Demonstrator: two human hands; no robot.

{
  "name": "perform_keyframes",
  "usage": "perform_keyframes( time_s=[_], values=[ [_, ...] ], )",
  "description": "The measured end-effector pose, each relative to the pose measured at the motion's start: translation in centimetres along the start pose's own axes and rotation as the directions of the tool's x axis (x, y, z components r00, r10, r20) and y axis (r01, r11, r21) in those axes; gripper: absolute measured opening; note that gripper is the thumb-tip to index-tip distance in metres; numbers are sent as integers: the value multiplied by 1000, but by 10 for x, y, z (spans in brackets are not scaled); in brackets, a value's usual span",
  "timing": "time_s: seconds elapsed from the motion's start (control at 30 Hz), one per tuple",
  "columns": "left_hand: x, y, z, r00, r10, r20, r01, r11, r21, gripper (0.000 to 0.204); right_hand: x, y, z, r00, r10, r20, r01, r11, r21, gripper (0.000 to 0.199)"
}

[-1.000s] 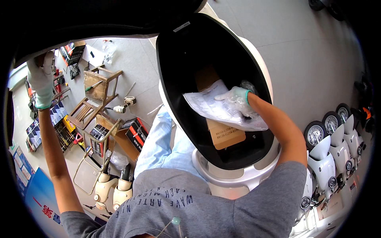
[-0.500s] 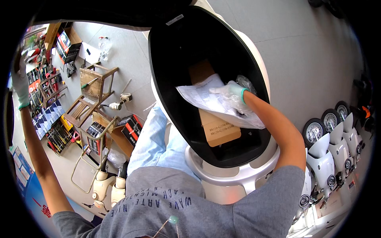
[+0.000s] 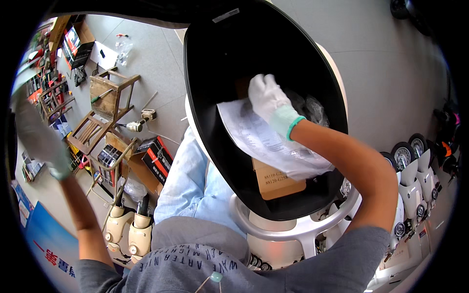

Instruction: The person installs a seat onto a scooter, securing it with screws using a power drill. They then open the seat to access the storage compartment, remove a cardboard box and a plastic bag, and place the power drill inside the compartment.

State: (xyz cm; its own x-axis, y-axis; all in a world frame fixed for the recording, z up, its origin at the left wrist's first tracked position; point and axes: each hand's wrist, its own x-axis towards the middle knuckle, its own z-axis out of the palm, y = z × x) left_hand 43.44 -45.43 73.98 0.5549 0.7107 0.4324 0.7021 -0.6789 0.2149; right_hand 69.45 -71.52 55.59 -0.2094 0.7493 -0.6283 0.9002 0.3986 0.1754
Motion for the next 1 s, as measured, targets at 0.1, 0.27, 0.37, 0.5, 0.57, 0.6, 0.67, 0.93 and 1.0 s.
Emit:
perform_keyframes(
  time_s=[0.1, 0.27, 0.37, 0.5, 0.57, 0.6, 0.67, 0.93, 1.0],
  values=[
    [-43, 35, 18, 974, -148, 174, 182, 964, -196, 53, 53, -12, -24, 966, -240, -99, 260, 890, 374, 21],
    [-104, 91, 119, 827, -280, 487, 528, 686, -501, 57, 132, -7, 19, 943, 6, 333, -280, 556, 782, 13],
    [-123, 104, 143, 773, -288, 565, 607, 594, -528, 59, 184, -16, 52, 936, 250, 249, -347, 530, 773, 13],
    [-128, 102, 150, 734, -239, 636, 643, 545, -538, 66, 239, -22, 63, 885, 374, 279, -457, 575, 679, 12],
    [-127, 103, 151, 728, -263, 633, 656, 536, -532, 64, 252, -25, 72, 900, 356, 250, -429, 627, 651, 12],
    [-128, 103, 152, 730, -267, 629, 657, 528, -538, 64, 256, -27, 78, 907, 347, 238, -416, 652, 634, 13],
    [-130, 102, 153, 742, -286, 606, 648, 538, -540, 63, 258, -30, 89, 935, 350, 57, -310, 727, 613, 14],
    [-129, 100, 151, 705, -255, 662, 685, 489, -541, 67, 262, -22, 91, 984, 133, -122, -89, 946, 311, 14],
    [-128, 101, 151, 705, -256, 661, 686, 485, -543, 67, 258, -17, 77, 993, 101, -68, -80, 964, 254, 14]
  ],
)
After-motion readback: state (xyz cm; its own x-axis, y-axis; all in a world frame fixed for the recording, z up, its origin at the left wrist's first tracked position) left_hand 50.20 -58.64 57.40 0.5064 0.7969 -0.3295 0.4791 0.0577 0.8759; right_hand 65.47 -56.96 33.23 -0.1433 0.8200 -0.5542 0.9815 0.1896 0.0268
